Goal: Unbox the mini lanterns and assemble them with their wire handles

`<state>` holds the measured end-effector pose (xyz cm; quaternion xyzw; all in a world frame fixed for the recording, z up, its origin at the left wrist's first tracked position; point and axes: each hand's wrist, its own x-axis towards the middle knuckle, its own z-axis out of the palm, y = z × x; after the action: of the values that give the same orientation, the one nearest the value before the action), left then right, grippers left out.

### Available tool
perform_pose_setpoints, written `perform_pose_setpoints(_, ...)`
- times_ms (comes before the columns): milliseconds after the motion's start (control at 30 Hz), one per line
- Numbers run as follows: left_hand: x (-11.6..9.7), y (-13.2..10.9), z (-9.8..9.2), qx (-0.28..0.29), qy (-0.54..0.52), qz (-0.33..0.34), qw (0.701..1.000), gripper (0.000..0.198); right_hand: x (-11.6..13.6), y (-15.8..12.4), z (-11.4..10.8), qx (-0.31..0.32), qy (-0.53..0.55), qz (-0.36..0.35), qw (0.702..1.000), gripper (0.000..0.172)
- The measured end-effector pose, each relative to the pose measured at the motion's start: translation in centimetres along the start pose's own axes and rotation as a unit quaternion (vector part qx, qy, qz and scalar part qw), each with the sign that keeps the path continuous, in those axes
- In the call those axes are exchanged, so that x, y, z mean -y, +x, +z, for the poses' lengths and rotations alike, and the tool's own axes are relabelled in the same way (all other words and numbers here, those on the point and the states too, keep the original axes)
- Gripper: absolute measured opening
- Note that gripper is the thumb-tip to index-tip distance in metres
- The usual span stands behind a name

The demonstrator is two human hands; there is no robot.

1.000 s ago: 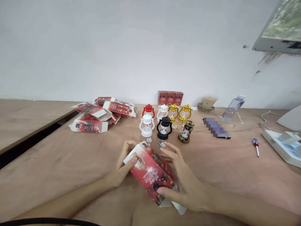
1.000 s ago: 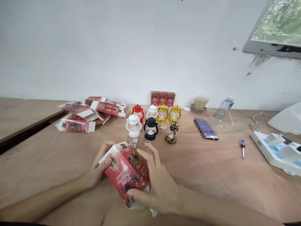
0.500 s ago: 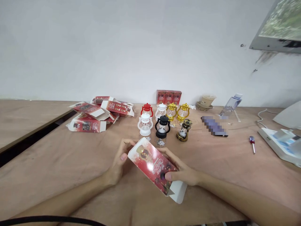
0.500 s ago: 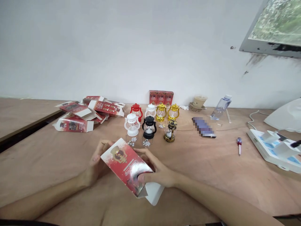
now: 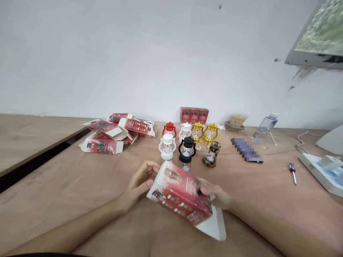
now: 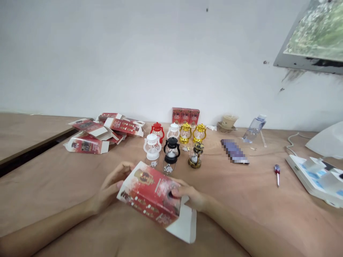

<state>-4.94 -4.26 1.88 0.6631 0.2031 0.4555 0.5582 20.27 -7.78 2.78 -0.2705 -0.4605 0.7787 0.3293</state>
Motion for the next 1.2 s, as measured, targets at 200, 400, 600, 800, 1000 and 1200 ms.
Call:
perform_pose_setpoints(200, -0.6, 0.0, -0.3, 0.065, 0.060, 0.017, 0.996, 0.048, -0.5, 0.2, -0.8, 0.042, 0.018, 0.013, 0.999, 0.061)
perform_pose_setpoints(400, -0.4, 0.2, -0.4, 0.113, 0.033, -0.044, 0.992, 0.050, -0.3, 0.1, -0.6, 0.036, 0.011, 0.015, 0.999, 0.050)
perform_pose_setpoints(600, -0.2, 0.5, 0.0, 0.093, -0.033, -0.055, 0.994, 0.046, -0.3, -0.1, -1.0, 0.012, -0.006, 0.042, 0.999, 0.045)
perform_pose_setpoints(800, -1.1, 0.7, -0.1, 0.084, 0.012, -0.055, 0.995, 0.047, -0.8, -0.1, -1.8, -0.010, -0.034, 0.058, 0.998, 0.047)
perform_pose_setpoints(1000, -1.6, 0.6, -0.1, 0.023, 0.041, -0.028, 0.998, 0.043, -0.4, 0.1, -0.7, -0.040, -0.016, 0.009, 0.999, 0.045)
perform_pose_setpoints(1200, -2.8, 0.9, 0.3, -0.072, 0.073, -0.041, 0.994, 0.038, -0.5, 0.5, -0.2, -0.070, 0.031, -0.023, 0.997, 0.040)
